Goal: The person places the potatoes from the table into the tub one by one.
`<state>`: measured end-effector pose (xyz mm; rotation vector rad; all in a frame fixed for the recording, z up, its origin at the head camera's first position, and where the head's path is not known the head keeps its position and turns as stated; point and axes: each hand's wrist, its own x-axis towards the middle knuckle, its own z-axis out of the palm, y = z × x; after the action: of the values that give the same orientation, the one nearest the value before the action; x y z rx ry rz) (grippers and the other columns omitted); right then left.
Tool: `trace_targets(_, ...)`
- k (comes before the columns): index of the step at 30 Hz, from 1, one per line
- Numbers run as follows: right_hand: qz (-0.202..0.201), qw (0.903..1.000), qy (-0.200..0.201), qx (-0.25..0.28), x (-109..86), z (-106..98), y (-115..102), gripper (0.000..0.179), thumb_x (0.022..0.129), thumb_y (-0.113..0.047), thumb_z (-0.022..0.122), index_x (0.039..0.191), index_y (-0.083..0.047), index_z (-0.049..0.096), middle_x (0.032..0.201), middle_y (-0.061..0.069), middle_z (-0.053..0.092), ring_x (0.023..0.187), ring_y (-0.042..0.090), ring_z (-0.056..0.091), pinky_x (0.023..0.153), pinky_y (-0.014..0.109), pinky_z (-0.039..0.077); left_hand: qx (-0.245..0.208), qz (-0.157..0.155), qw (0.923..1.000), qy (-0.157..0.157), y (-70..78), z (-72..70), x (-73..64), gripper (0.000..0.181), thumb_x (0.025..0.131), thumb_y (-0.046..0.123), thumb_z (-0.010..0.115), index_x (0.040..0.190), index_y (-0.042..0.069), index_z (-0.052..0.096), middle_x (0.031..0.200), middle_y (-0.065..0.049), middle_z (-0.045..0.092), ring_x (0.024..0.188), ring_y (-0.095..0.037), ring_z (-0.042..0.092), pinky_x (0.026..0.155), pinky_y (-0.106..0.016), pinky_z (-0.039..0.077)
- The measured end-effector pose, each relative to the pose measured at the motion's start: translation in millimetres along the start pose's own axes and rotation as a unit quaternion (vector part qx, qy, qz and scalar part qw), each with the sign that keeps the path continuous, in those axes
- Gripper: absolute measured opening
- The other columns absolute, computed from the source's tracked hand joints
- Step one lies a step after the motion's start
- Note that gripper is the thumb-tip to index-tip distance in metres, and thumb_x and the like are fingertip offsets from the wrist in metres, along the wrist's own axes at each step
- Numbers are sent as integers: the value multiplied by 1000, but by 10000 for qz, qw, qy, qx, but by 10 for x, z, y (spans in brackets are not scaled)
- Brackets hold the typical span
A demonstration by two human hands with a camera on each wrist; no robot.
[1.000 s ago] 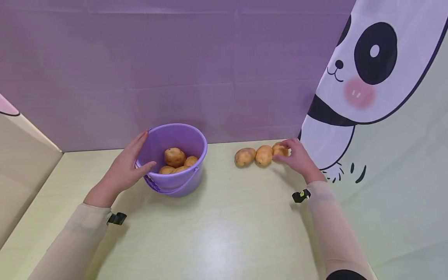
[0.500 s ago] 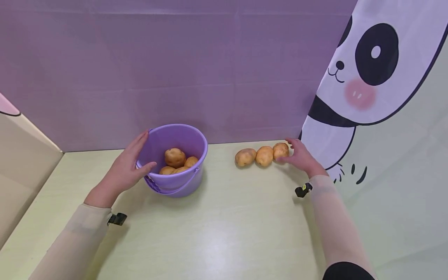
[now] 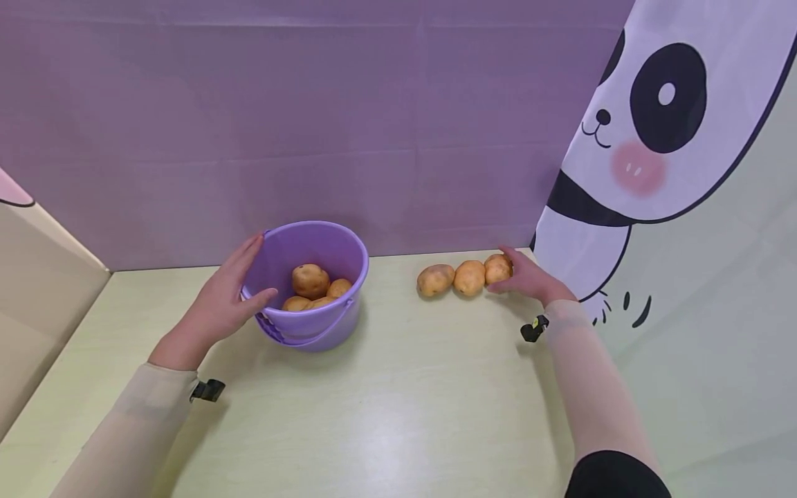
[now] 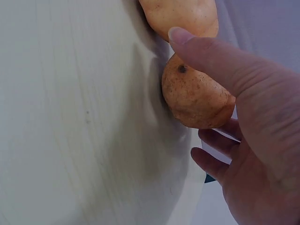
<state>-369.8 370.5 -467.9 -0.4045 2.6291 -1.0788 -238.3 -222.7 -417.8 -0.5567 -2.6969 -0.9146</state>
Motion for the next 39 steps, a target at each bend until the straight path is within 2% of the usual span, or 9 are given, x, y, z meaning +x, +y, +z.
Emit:
trace_targets(5,92,10000,-13,-34,8,19,-5,112,93,-24,91,176,-1,18,178,28,21,163,49,22,132,69,17,-3,-20,10000,-19,9,-2,8,99,103,41,75,176,4,21,184,-13,19,167,-44,22,128,-72,27)
trace_targets(10,92,9998,151,-24,4,49,19,105,94,-24,90,173,1,25,176,27,27,160,48,28,132,67,19,35,-61,10000,-31,16,-10,15,99,103,41,76,177,5,21,184,-12,18,167,-45,22,128,-73,27)
trace_targets(18,-181,9976,643,-181,34,80,92,93,92,-22,91,161,10,37,152,31,50,133,46,54,120,59,41,67,-48,10000,-47,31,-23,27,99,103,42,75,177,5,20,184,-13,18,167,-45,22,128,-73,26)
trace_targets(28,-180,9964,824,-9,0,75,108,84,94,-21,88,157,8,41,142,27,55,122,39,59,109,48,48,41,-67,10000,-45,36,-21,27,99,103,40,75,177,5,20,184,-14,18,167,-46,21,128,-73,26)
trace_targets(35,-263,9951,945,108,-33,88,120,82,94,-20,85,156,10,41,144,29,53,124,41,57,111,49,44,-8,-114,9999,-67,49,-25,6,99,103,40,75,177,6,19,184,-13,17,167,-46,21,128,-73,26)
trace_targets(39,-299,9940,1050,-9,-57,80,96,76,96,-22,83,154,8,43,143,27,52,122,38,56,106,44,46,-23,-127,9999,-72,45,-21,-7,99,103,40,76,177,6,19,185,-13,17,167,-45,21,128,-73,26)
